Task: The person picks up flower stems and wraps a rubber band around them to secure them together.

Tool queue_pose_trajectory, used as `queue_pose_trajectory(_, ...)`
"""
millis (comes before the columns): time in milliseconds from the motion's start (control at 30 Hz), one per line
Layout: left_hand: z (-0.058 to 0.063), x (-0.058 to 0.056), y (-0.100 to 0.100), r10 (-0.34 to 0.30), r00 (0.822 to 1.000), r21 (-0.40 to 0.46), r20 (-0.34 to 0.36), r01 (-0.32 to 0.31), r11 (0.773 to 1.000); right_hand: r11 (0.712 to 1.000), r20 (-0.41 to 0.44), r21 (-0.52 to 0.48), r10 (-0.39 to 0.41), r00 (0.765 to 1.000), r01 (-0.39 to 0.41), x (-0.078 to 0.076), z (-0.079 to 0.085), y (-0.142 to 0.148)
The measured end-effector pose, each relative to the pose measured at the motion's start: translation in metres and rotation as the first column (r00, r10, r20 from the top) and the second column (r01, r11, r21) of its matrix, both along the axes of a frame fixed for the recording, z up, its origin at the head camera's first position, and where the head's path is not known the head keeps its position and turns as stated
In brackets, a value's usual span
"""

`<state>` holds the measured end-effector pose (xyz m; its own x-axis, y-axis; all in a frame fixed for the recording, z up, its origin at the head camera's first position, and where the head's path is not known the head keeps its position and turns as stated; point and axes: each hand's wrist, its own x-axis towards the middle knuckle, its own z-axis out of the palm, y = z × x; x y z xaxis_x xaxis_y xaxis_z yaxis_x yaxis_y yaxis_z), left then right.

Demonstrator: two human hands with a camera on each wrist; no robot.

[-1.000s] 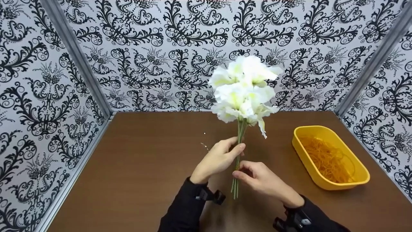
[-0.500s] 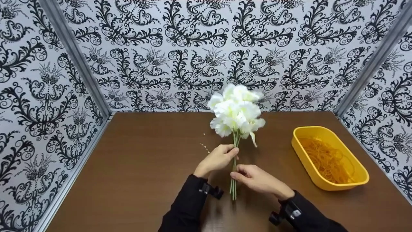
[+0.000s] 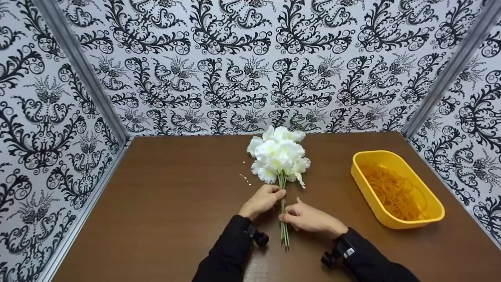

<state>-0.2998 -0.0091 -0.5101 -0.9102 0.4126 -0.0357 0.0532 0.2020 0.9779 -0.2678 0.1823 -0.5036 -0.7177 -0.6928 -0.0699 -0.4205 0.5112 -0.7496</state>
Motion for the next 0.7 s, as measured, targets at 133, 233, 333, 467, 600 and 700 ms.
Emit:
queue_pose_trajectory(133,-0.0002,-0.0003,-0.0015,0.010,1.000,-0.004,0.019,-0.010,1.000,1.000,-0.021,0.005,0.018,1.000,-0.018,-0.0002,0.0000,-0.0005)
queue_pose_trajectory(233,-0.0004,0.0004,-0.0023,0.023,0.999,-0.018,0.032,-0.022,1.000,1.000,-0.024,0.010,0.026,0.999,-0.026,0.0007,0.0003,-0.0014)
queue_pose_trajectory(333,-0.0009,0.0012,-0.0022,0.029,0.999,-0.028,0.035,-0.028,0.999,0.999,-0.033,0.011,0.030,0.999,-0.030,0.0019,0.0007,-0.0019)
queue_pose_trajectory(467,-0.0016,0.0013,-0.0016,0.027,0.999,-0.033,0.026,-0.027,0.999,1.000,-0.041,0.009,0.028,0.999,-0.028,0.0039,0.0015,-0.0021)
queue_pose_trajectory(600,-0.0013,0.0013,-0.0014,0.030,1.000,-0.044,0.003,-0.030,0.999,1.000,-0.057,0.007,0.027,0.998,-0.026,0.0049,0.0013,-0.0023)
queue_pose_trajectory(700,-0.0009,0.0016,-0.0014,0.040,0.999,-0.058,-0.024,-0.041,0.997,1.000,-0.071,0.016,0.023,0.997,-0.022,0.0047,0.0001,-0.0028)
